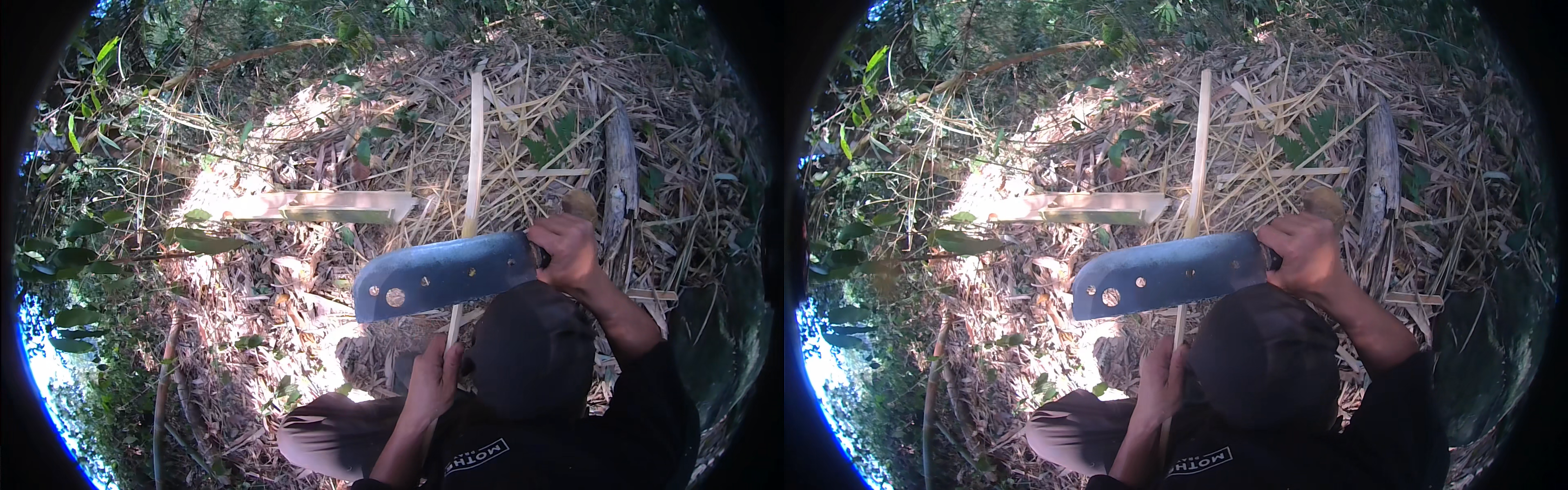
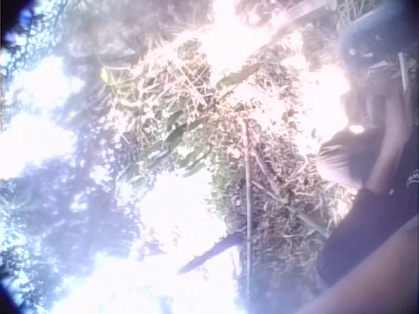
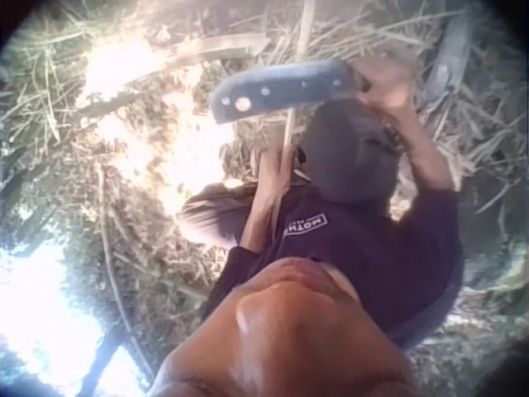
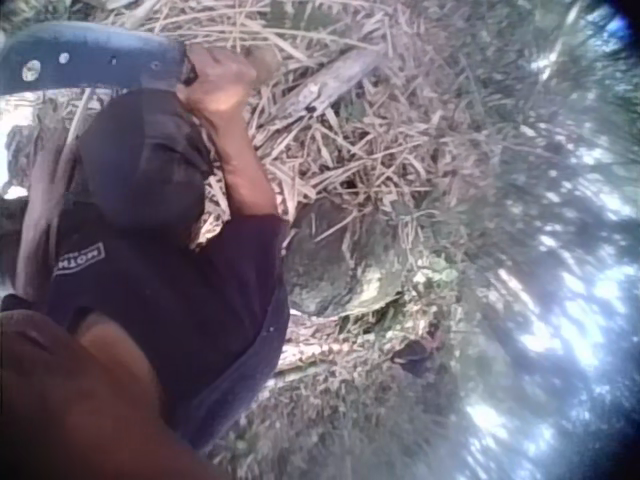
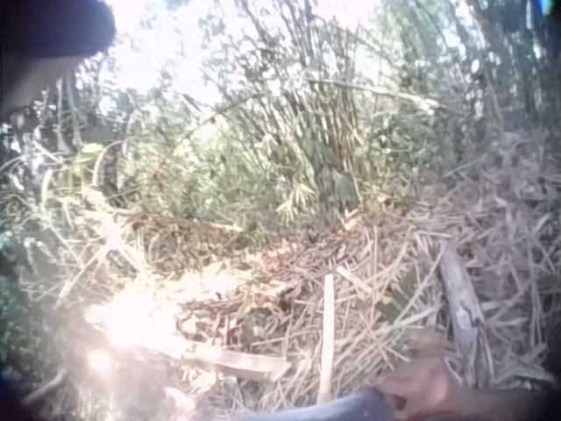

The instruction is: The person sits on the forest floor and uses a machete to split a long bamboo stalk into thin strips. They repeatedly strike the bamboo against a larger piece to drive the blade through the material, creating multiple thin slivers.

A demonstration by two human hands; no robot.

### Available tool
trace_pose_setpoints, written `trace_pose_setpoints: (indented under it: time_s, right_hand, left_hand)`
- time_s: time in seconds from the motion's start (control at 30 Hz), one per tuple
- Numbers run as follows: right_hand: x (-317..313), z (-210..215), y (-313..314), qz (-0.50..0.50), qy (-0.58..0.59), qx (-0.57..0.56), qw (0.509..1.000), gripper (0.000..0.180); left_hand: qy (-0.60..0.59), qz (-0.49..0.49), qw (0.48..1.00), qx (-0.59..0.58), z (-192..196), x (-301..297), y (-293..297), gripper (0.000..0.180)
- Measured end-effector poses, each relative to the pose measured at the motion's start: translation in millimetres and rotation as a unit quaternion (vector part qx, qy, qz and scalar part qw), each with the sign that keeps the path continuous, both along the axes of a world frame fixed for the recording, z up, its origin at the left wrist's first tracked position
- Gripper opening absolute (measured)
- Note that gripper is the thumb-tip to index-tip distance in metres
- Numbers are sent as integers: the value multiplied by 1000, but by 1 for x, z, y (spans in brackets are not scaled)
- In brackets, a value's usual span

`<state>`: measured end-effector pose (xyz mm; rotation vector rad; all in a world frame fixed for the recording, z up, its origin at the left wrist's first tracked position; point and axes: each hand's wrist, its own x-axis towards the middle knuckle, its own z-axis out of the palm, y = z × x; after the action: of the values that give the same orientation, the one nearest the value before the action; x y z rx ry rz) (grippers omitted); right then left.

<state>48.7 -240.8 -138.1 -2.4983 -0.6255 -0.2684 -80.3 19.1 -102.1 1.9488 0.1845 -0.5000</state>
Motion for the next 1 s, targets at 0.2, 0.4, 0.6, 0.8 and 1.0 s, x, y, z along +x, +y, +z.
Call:
trace_pose_setpoints:
  time_s: [0.2, 0.4, 0.6, 0.8, 1.0]
  right_hand:
    - [3, 4, 5, -1, -48, 23, 999, 32]
    - [1, -14, -4, -6, -22, 47, 999, 30]
    - [9, -8, 3, 38, -56, 29, 997, 35]
    - [9, -2, 3, 59, -38, 25, 997, 38]
    - [4, -9, -6, 0, -49, 31, 998, 40]
  left_hand:
    - [26, 28, 999, -4, 10, -45, 5, 25]
    - [74, 30, 997, -1, 17, -98, 23, 26]
    - [91, 45, 993, 56, 27, -124, 31, 26]
    - [253, 61, 956, 136, 80, -125, 19, 29]
    - [-51, -13, 974, 220, 35, -188, 33, 29]
